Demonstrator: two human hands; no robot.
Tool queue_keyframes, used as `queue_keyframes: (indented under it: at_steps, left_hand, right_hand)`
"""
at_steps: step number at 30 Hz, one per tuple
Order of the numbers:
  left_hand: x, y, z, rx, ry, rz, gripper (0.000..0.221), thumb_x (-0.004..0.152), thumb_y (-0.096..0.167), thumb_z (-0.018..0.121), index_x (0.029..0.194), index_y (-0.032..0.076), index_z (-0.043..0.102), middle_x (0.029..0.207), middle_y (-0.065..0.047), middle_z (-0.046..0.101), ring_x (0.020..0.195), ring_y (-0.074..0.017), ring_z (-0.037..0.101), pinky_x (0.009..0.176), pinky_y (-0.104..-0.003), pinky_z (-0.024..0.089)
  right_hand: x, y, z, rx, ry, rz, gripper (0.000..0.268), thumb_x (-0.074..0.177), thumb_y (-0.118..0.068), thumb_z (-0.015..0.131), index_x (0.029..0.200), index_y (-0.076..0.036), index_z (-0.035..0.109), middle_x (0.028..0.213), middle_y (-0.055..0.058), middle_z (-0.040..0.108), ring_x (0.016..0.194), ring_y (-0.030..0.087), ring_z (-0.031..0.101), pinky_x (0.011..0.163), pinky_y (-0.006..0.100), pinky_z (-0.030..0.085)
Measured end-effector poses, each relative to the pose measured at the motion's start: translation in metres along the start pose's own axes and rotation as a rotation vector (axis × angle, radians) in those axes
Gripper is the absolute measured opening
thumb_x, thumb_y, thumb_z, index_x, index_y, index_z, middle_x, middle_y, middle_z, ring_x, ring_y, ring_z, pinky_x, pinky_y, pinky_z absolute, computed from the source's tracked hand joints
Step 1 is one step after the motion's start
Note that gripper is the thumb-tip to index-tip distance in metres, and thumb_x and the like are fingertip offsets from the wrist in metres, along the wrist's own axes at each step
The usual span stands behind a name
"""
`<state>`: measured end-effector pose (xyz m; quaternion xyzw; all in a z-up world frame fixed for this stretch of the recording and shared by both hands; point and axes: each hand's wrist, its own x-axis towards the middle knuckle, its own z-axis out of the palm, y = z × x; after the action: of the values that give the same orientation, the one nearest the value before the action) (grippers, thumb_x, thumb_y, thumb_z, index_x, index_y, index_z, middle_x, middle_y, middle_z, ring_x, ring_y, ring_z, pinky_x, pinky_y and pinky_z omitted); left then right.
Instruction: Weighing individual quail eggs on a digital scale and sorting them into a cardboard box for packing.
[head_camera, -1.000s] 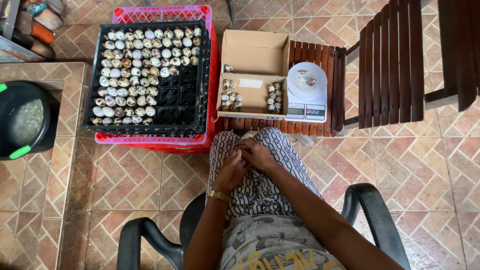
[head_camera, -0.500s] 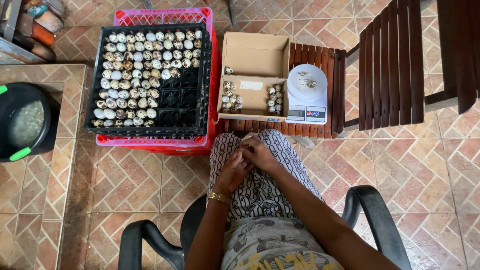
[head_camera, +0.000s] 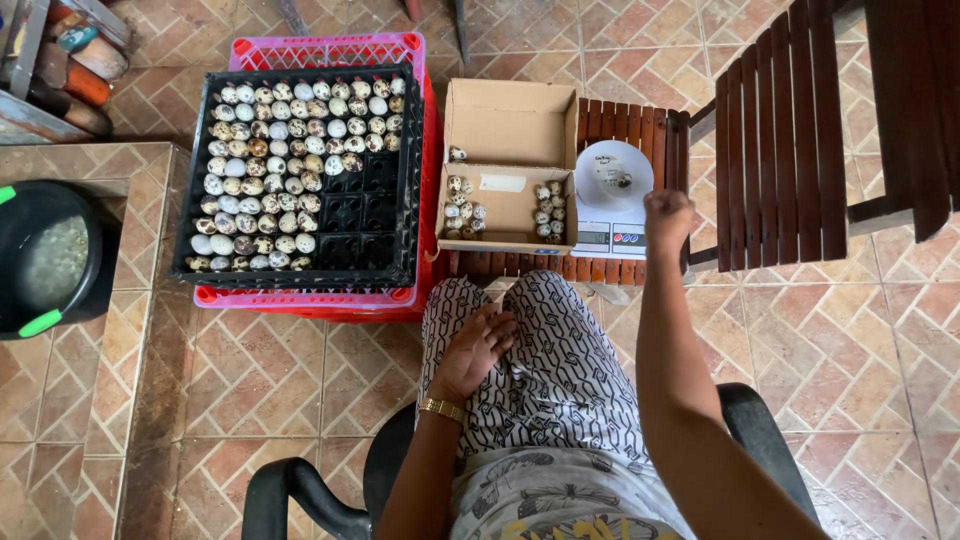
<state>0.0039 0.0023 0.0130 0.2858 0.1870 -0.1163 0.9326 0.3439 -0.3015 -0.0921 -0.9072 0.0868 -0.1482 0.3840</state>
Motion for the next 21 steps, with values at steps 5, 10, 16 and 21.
queue_keyframes:
  at_steps: [5,10,16,21]
  left_hand:
    - [-0.002,0.003,0.003,-0.016,0.028,-0.024,0.060,0.104,0.039,0.059,0.153,0.009,0.040,0.153,-0.021,0.036,0.143,-0.0332,0.040,0.118,-0.049,0.032]
    - [-0.004,0.007,0.009,-0.011,0.068,-0.024,0.056,0.103,0.040,0.058,0.150,0.012,0.045,0.148,-0.017,0.045,0.138,-0.0301,0.046,0.117,-0.048,0.036]
    - [-0.001,0.006,0.007,-0.025,0.076,-0.050,0.055,0.103,0.040,0.057,0.150,0.013,0.046,0.147,-0.016,0.048,0.136,-0.0289,0.049,0.117,-0.048,0.037]
    - [-0.001,0.008,0.010,-0.030,0.077,-0.063,0.059,0.102,0.042,0.059,0.151,0.014,0.044,0.147,-0.015,0.048,0.134,-0.0256,0.050,0.115,-0.044,0.040]
  right_hand:
    - [0.044,-0.005,0.010,-0.127,-0.043,0.105,0.010,0.086,-0.030,0.083,0.092,-0.030,0.075,0.108,0.006,0.056,0.097,0.035,0.064,0.095,0.052,0.048]
    - [0.039,-0.090,-0.024,-0.294,-0.329,-0.002,0.015,0.094,-0.022,0.077,0.108,-0.017,0.076,0.119,0.010,0.051,0.110,0.033,0.056,0.090,0.047,0.052]
    - [0.069,-0.050,-0.007,-0.345,-0.349,-0.097,0.018,0.093,-0.022,0.078,0.109,-0.017,0.076,0.120,0.012,0.051,0.111,0.039,0.056,0.092,0.051,0.052]
    - [0.057,-0.069,-0.025,-0.386,-0.425,-0.186,0.017,0.094,-0.017,0.075,0.111,-0.020,0.075,0.125,0.010,0.047,0.118,0.035,0.054,0.097,0.047,0.050]
